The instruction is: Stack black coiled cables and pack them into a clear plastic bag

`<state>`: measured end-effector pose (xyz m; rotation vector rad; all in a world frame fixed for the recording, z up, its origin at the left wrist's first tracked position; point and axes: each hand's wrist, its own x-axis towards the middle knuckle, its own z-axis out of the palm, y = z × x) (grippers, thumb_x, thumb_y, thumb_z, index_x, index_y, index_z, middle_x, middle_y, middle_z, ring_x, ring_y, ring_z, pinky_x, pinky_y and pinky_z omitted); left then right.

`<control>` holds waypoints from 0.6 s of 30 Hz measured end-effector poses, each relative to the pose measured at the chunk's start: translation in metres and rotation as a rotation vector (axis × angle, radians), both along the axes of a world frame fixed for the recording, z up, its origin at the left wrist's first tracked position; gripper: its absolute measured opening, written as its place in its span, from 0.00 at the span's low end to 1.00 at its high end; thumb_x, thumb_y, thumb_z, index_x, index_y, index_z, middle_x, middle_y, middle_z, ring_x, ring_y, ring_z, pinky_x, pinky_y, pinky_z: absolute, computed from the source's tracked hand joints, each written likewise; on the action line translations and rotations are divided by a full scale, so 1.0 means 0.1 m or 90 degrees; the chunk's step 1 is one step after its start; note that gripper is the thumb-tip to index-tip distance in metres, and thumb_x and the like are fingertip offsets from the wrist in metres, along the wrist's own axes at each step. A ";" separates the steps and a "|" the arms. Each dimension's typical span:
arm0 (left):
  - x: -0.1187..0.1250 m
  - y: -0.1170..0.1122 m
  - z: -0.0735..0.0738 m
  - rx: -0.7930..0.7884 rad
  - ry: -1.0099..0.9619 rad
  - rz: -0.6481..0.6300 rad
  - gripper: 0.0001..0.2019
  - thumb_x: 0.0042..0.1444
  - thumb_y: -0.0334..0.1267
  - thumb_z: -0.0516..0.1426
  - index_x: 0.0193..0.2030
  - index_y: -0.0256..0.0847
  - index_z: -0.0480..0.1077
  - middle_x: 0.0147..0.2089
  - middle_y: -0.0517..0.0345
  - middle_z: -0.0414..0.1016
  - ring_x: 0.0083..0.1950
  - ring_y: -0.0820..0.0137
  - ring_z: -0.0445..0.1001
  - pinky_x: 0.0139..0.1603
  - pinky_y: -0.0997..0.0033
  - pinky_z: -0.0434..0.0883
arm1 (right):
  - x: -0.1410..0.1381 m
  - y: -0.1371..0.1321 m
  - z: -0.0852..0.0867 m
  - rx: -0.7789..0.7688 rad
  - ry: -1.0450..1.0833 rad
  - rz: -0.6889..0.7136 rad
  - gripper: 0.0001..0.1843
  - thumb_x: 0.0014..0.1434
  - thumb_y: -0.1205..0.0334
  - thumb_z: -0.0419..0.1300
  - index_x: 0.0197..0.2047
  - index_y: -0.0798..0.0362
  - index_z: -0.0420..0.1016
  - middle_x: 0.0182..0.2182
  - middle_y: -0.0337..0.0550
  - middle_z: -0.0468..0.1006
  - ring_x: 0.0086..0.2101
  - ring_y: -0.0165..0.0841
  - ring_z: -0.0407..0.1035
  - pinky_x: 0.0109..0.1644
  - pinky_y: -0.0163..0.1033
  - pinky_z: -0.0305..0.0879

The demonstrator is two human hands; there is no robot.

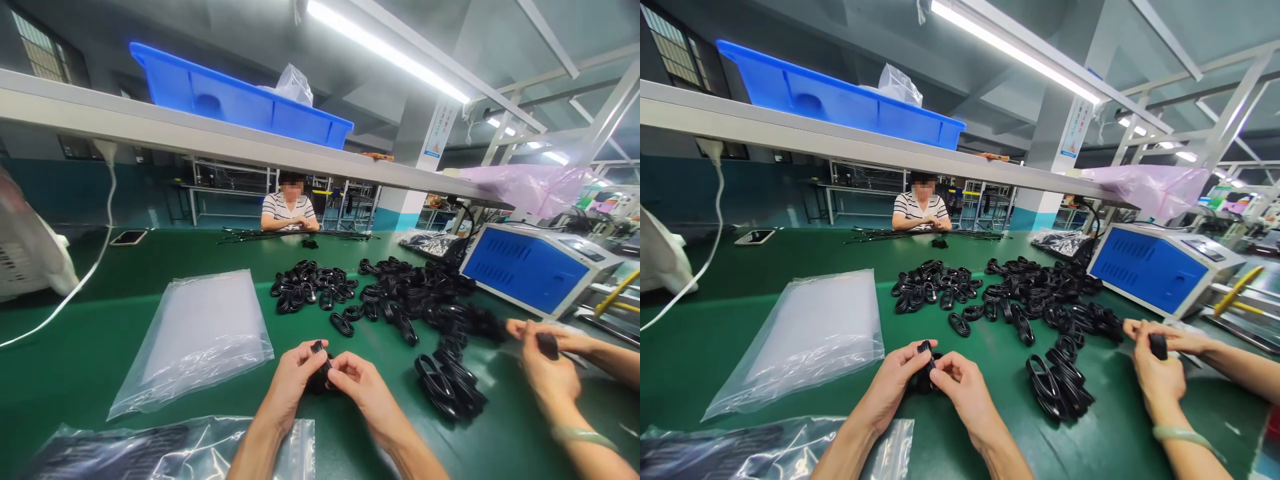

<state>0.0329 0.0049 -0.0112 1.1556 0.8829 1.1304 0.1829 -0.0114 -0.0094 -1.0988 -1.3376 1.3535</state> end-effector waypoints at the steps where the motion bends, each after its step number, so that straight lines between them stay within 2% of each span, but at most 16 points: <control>1: 0.00 0.00 0.00 -0.001 -0.004 -0.001 0.15 0.51 0.47 0.58 0.26 0.36 0.76 0.51 0.50 0.71 0.53 0.58 0.66 0.48 0.68 0.64 | 0.02 0.00 0.01 0.002 -0.012 0.000 0.15 0.51 0.51 0.62 0.35 0.54 0.73 0.30 0.39 0.75 0.34 0.36 0.69 0.40 0.40 0.64; 5: 0.00 0.00 0.00 -0.009 -0.029 -0.016 0.15 0.50 0.47 0.58 0.29 0.35 0.76 0.54 0.49 0.68 0.48 0.60 0.68 0.47 0.66 0.64 | 0.30 0.02 0.13 0.009 -0.033 -0.009 0.15 0.60 0.56 0.55 0.48 0.54 0.68 0.45 0.45 0.71 0.41 0.35 0.68 0.44 0.44 0.68; 8: -0.01 0.01 -0.01 -0.014 -0.036 -0.025 0.14 0.51 0.45 0.58 0.31 0.35 0.75 0.53 0.50 0.69 0.48 0.61 0.68 0.47 0.67 0.62 | 0.84 0.04 0.35 0.026 -0.043 -0.026 0.13 0.61 0.56 0.53 0.47 0.49 0.69 0.48 0.43 0.69 0.43 0.35 0.67 0.45 0.42 0.67; 9: -0.01 0.01 -0.02 -0.015 -0.040 -0.027 0.13 0.52 0.45 0.58 0.32 0.35 0.75 0.52 0.50 0.70 0.49 0.61 0.67 0.47 0.68 0.62 | 1.09 0.05 0.44 0.038 -0.044 -0.033 0.16 0.60 0.56 0.55 0.49 0.55 0.67 0.47 0.45 0.70 0.42 0.36 0.68 0.44 0.46 0.68; 11: -0.01 0.02 -0.02 -0.014 -0.048 -0.032 0.12 0.52 0.44 0.58 0.32 0.35 0.75 0.51 0.50 0.70 0.51 0.61 0.66 0.48 0.68 0.61 | 1.64 0.10 0.62 0.063 -0.047 -0.054 0.15 0.60 0.55 0.54 0.46 0.56 0.68 0.42 0.44 0.72 0.37 0.32 0.69 0.40 0.42 0.68; 12: -0.01 0.02 -0.03 -0.012 -0.051 -0.035 0.12 0.53 0.44 0.58 0.32 0.35 0.74 0.51 0.50 0.70 0.52 0.61 0.65 0.49 0.68 0.60 | 1.92 0.13 0.70 0.082 -0.054 -0.064 0.14 0.59 0.51 0.54 0.39 0.52 0.71 0.35 0.41 0.74 0.33 0.30 0.69 0.36 0.39 0.67; 13: -0.01 0.03 -0.03 -0.009 -0.053 -0.039 0.12 0.53 0.44 0.58 0.32 0.35 0.74 0.52 0.51 0.69 0.52 0.61 0.65 0.49 0.69 0.60 | 2.18 0.17 0.76 0.114 -0.054 -0.083 0.20 0.54 0.44 0.56 0.28 0.54 0.73 0.25 0.35 0.72 0.26 0.30 0.66 0.30 0.38 0.65; 14: -0.01 0.03 -0.04 -0.007 -0.053 -0.042 0.12 0.53 0.43 0.58 0.31 0.36 0.74 0.52 0.51 0.69 0.53 0.61 0.64 0.50 0.69 0.59 | 2.40 0.20 0.80 0.141 -0.054 -0.100 0.20 0.42 0.42 0.64 0.17 0.50 0.68 0.16 0.34 0.68 0.20 0.28 0.62 0.24 0.35 0.60; 15: -0.01 0.03 -0.04 -0.004 -0.051 -0.046 0.12 0.53 0.43 0.57 0.31 0.35 0.74 0.51 0.51 0.69 0.53 0.61 0.64 0.50 0.68 0.59 | 2.57 0.23 0.82 0.153 -0.061 -0.112 0.21 0.30 0.46 0.71 0.12 0.49 0.65 0.12 0.34 0.64 0.18 0.28 0.59 0.22 0.35 0.57; 16: -0.01 0.03 -0.05 -0.001 -0.049 -0.050 0.12 0.53 0.43 0.57 0.32 0.35 0.74 0.50 0.50 0.70 0.52 0.61 0.64 0.50 0.68 0.58 | 2.68 0.24 0.83 0.167 -0.066 -0.124 0.23 0.26 0.46 0.72 0.10 0.48 0.62 0.09 0.33 0.61 0.17 0.28 0.57 0.21 0.35 0.55; 18: 0.00 0.04 -0.06 0.000 -0.045 -0.057 0.12 0.53 0.43 0.57 0.33 0.35 0.74 0.49 0.50 0.70 0.51 0.62 0.65 0.50 0.68 0.59 | 2.71 0.20 0.80 0.175 -0.074 -0.132 0.23 0.29 0.42 0.69 0.11 0.49 0.63 0.09 0.34 0.60 0.18 0.29 0.59 0.23 0.37 0.56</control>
